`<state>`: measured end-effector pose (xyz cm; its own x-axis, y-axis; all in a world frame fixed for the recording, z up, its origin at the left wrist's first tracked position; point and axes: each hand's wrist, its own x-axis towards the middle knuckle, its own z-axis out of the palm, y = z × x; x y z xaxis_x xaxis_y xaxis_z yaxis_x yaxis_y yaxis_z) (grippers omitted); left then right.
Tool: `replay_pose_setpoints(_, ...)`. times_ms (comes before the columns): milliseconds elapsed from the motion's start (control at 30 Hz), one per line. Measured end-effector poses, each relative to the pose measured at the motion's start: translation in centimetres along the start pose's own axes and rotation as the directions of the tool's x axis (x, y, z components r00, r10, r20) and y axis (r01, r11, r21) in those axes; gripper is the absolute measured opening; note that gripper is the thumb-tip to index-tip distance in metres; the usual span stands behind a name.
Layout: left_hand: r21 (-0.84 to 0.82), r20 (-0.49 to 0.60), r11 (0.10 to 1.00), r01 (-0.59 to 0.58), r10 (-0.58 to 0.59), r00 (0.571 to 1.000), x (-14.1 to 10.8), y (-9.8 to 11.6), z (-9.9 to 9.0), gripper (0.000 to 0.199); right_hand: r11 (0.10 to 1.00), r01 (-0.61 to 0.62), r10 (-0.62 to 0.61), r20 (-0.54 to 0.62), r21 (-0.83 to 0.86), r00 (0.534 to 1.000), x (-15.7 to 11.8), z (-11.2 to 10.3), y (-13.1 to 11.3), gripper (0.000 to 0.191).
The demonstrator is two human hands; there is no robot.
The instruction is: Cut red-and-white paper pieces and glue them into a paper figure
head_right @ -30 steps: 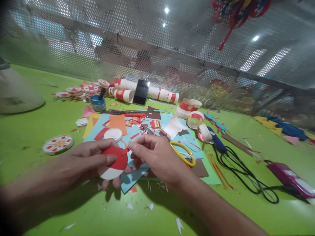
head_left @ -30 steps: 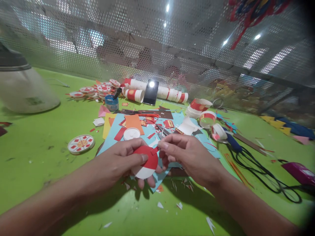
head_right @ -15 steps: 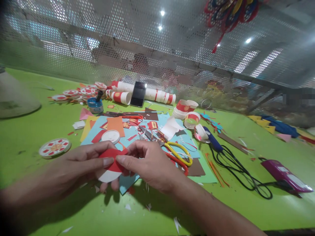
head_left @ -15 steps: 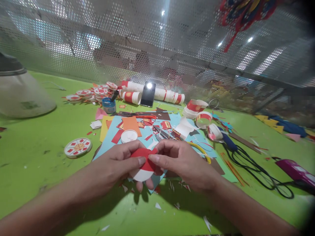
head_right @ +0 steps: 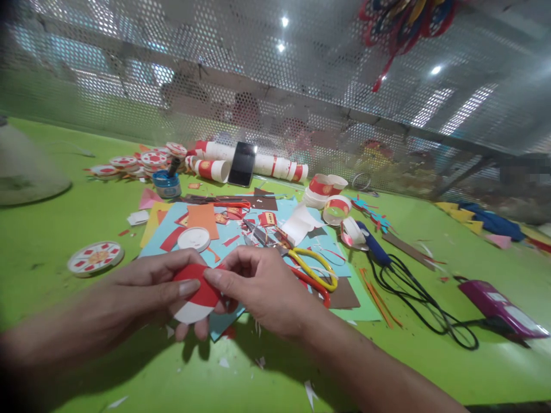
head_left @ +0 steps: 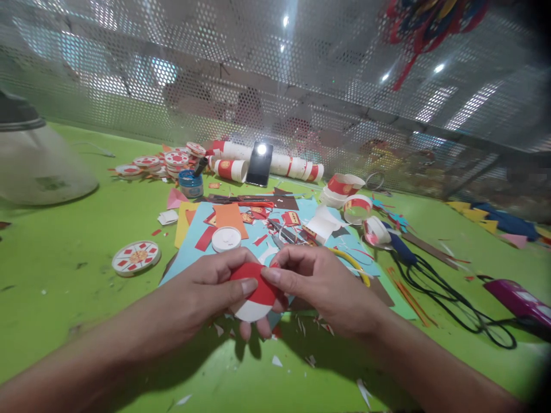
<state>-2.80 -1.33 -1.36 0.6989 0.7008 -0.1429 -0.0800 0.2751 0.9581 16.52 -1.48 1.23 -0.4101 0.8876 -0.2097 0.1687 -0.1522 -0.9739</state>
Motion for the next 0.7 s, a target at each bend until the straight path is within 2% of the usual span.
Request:
replay_pose_setpoints(200, -0.044, -0.009, 0.999, -0.010, 0.010, 1.000, 0.07, 0.08, 0.03, 0.016, 1.000, -0.005, 0.005, 0.004, 0.023, 1.000, 0.09, -0.10, 0.12, 0.026)
replay_pose_setpoints(267, -0.032, -0.033, 0.999, 0.006, -0.007, 0.999, 0.10, 0.04, -0.11, 0.018, 0.999, 0.028, -0.028, 0.006, 0.037, 1.000, 0.00, -0.29, 0.07, 0.026)
replay_pose_setpoints(333, -0.010, -0.058, 1.000, 0.024, -0.024, 0.998, 0.15, -0.06, -0.27, 0.020, 0.998, 0.038, -0.036, -0.032, 0.044, 0.999, -0.11, -0.53, -0.02, 0.027)
replay_pose_setpoints(433, -0.023, -0.099, 0.999, 0.041, -0.043, 0.994, 0.18, -0.18, -0.32, 0.021, 0.999, -0.026, 0.029, -0.134, 0.030, 0.991, -0.07, -0.82, -0.06, 0.032)
replay_pose_setpoints(500, -0.048, -0.111, 0.997, 0.055, -0.060, 0.992, 0.17, -0.15, -0.20, 0.020, 1.000, -0.025, 0.026, -0.158, 0.008, 0.987, 0.12, -0.89, 0.04, 0.034)
replay_pose_setpoints(600, -0.054, -0.109, 0.997, 0.050, -0.056, 0.992, 0.18, -0.05, -0.03, 0.018, 0.997, 0.053, -0.059, -0.116, -0.056, 0.992, 0.36, -0.83, 0.15, 0.034)
replay_pose_setpoints(700, -0.027, -0.116, 0.999, 0.033, -0.036, 0.993, 0.22, 0.01, -0.03, 0.018, 0.993, 0.080, -0.085, -0.065, -0.086, 0.994, 0.23, -0.65, 0.01, 0.034)
